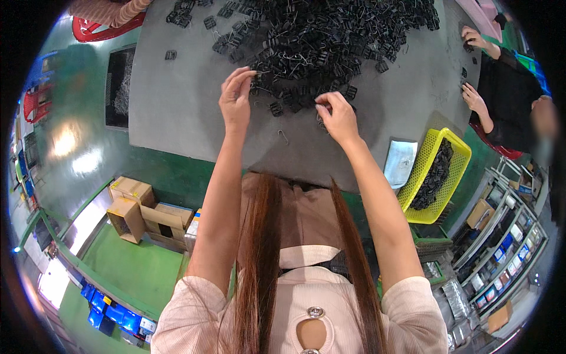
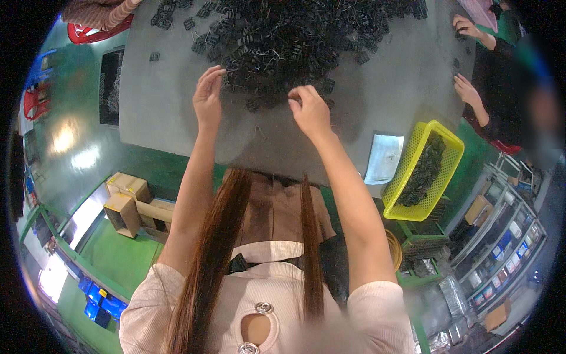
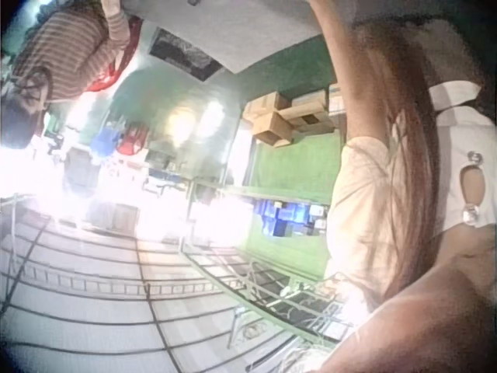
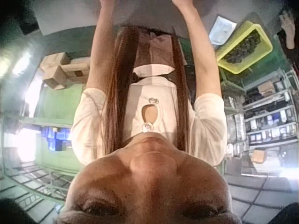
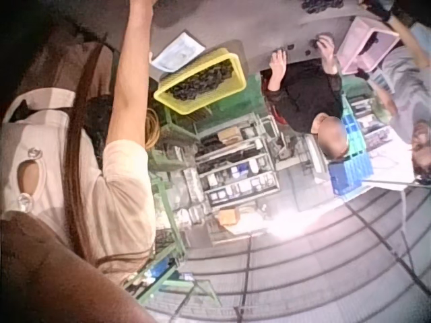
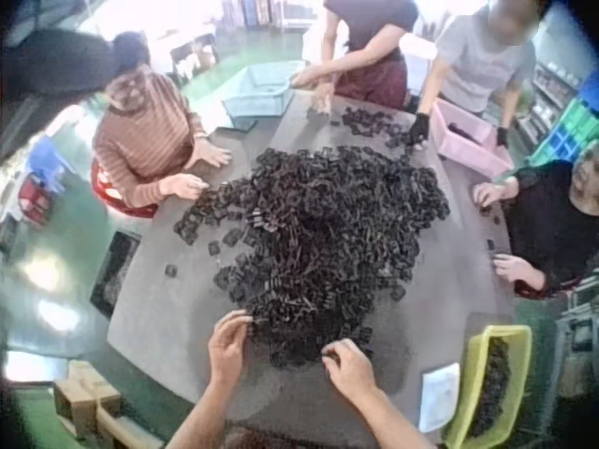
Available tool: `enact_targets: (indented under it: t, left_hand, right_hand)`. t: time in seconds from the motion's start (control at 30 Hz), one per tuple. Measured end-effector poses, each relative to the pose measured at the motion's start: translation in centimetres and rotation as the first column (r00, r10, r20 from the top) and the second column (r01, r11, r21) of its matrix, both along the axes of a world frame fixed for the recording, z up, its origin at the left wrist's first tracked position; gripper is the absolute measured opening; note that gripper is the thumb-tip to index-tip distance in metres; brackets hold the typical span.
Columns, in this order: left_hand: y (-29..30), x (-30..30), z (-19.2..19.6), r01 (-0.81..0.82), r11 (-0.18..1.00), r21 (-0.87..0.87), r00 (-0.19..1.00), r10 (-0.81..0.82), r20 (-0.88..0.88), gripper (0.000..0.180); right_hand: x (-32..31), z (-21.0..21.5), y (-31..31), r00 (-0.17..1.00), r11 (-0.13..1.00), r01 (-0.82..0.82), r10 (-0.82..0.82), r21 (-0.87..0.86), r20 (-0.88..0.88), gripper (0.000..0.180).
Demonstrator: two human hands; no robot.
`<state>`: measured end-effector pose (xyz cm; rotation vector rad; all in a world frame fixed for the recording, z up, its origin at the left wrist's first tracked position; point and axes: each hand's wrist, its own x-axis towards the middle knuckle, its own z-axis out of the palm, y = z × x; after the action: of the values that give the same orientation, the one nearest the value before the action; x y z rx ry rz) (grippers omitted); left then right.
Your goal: The person repeatedly picks small black plastic clips and metal hooks from a large pile on a table, joins them by hand, and places the assembled units into a yellow basket. The person occasionally sweeps loose hooks aside to access more clips.
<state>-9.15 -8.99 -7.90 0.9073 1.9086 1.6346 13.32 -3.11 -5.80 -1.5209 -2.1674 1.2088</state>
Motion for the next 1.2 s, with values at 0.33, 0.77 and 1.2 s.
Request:
enact_targets:
  t: [0.33, 0.77, 1.2]
  left_hand:
    - [-0.5, -3.3, -0.6, -0.042, 0.988, 0.150, 0.471, -0.112, 0.875, 0.012]
    - [3.7, -1.7, -1.8, 0.078, 0.901, -0.426, 0.754, -0.333, -0.567, 0.020]
    - [2.1, -2.8, 8.3, 0.209, 0.971, -0.112, 0.963, -0.225, -0.150, 0.008]
  right_hand:
    - [-8.3, -0.9, 4.9, 0.997, 0.883, -0.033, -0.006, 0.468, 0.082, 0.011]
    - [-4.2, -0.6, 7.3, 0.984, 0.977, -0.122, 0.142, -0.174, 0.111, 0.016]
    - [1.1, -0.7, 3.8, 0.992, 0.985, -0.034, 0.054, -0.171, 0.113, 0.020]
